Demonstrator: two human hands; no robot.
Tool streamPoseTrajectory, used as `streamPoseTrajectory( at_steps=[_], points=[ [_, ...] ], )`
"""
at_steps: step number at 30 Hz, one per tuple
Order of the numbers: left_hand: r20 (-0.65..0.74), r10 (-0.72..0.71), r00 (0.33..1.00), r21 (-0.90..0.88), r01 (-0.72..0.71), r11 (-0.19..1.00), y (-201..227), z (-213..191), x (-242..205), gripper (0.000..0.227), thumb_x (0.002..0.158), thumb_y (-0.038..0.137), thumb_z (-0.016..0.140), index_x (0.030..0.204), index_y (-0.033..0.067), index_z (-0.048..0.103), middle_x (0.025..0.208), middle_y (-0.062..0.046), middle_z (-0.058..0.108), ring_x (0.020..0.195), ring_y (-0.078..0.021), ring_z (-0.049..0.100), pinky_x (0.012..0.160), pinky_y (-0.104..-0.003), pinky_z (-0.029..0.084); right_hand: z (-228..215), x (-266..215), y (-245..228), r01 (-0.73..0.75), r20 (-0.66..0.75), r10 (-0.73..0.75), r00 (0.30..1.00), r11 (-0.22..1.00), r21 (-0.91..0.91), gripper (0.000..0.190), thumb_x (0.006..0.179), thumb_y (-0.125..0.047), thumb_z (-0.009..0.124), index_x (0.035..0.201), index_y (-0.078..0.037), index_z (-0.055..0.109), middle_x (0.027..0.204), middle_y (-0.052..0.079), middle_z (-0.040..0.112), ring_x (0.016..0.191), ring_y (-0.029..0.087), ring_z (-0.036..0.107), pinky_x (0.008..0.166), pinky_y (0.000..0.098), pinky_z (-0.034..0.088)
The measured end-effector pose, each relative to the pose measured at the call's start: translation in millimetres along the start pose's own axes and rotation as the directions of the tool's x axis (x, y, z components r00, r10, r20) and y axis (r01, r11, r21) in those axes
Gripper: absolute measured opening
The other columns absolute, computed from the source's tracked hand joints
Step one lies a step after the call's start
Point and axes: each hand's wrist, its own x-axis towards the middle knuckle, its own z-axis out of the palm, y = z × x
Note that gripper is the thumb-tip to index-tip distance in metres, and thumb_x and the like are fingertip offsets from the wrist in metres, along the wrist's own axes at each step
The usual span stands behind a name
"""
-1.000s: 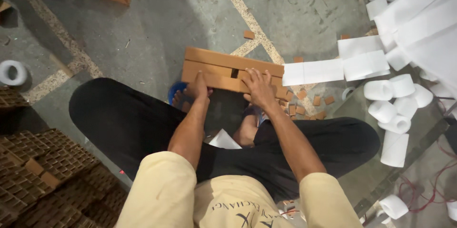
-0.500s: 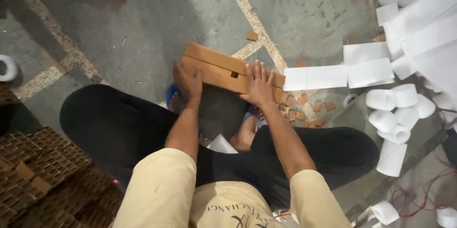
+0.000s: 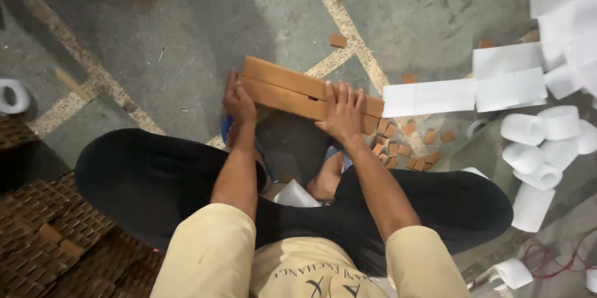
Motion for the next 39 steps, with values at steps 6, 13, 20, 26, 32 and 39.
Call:
streamPoseTrajectory(
  at_steps=[6,13,20,26,32,39],
  points=[
    [0.009,-0.136,0.991,-0.068,0.137,0.988,-13.1,-9.9,-23.7,0.053,0.102,0.017,0.053,0.149,-0.0075,0.047,0.152,-0.025,0.052,0.142,-0.0366,0.052,0.116,-0.041,0.041,-8.0,2.9,-1.2,-0.001,0.074,0.004,0.997,0.999,-0.034,0.119,0.060,-0.059,0.087,0.152,-0.003,0.037,0.146,0.024,0.046,0.136,0.041,0.043,0.113,0.0674,0.029],
    [0.114,-0.177,0.978,-0.040,0.182,0.982,14.8,-15.3,-21.5,0.049,0.102,0.023,0.054,0.143,-0.0039,0.056,0.146,-0.024,0.059,0.134,-0.0347,0.059,0.110,-0.037,0.046,-7.0,2.4,3.7,0.043,0.014,-0.043,0.999,0.999,-0.023,0.117,0.067,-0.056,0.091,0.152,0.004,0.036,0.140,0.022,0.046,0.131,0.041,0.045,0.112,0.0666,0.032],
    [0.267,-0.186,0.946,-0.001,0.193,0.981,32.4,-32.4,-8.7,0.045,0.104,0.030,0.051,0.140,0.0043,0.060,0.133,-0.020,0.069,0.126,-0.0338,0.065,0.106,-0.038,0.049,-10.4,7.2,1.0,0.037,0.157,-0.021,0.987,0.994,-0.099,0.126,0.059,-0.058,0.090,0.155,-0.004,0.030,0.143,0.022,0.045,0.133,0.039,0.044,0.110,0.0672,0.032],
    [0.269,-0.372,0.888,0.268,0.302,0.915,25.3,-30.5,-9.2,0.043,0.104,0.035,0.054,0.139,0.0097,0.062,0.129,-0.023,0.067,0.123,-0.0421,0.060,0.102,-0.046,0.048,-6.9,3.9,0.6,0.020,0.238,0.006,0.971,0.994,-0.107,0.126,0.065,-0.057,0.089,0.161,-0.008,0.023,0.153,0.024,0.039,0.141,0.040,0.038,0.114,0.0686,0.029],
    [0.269,-0.231,0.935,0.298,0.147,0.943,11.1,-16.6,-7.8,0.040,0.113,0.035,0.053,0.138,0.0047,0.056,0.129,-0.023,0.067,0.124,-0.0409,0.063,0.108,-0.043,0.050,3.9,-3.2,-4.6,-0.094,0.197,0.104,0.975,0.994,-0.063,0.132,0.064,-0.064,0.087,0.162,-0.014,0.014,0.163,0.026,0.022,0.151,0.043,0.022,0.113,0.0763,0.021],
    [0.179,0.118,0.977,0.577,-0.202,0.792,51.6,-9.6,-0.6,0.077,0.089,0.036,0.072,0.150,0.0028,0.039,0.153,-0.018,0.046,0.142,-0.0375,0.041,0.111,-0.066,0.021,5.9,-22.7,-1.7,-0.092,0.204,0.093,0.975,0.996,-0.018,0.137,0.062,-0.070,0.084,0.163,-0.018,0.009,0.167,0.021,0.010,0.155,0.041,0.016,0.117,0.0754,0.015]
  ],
)
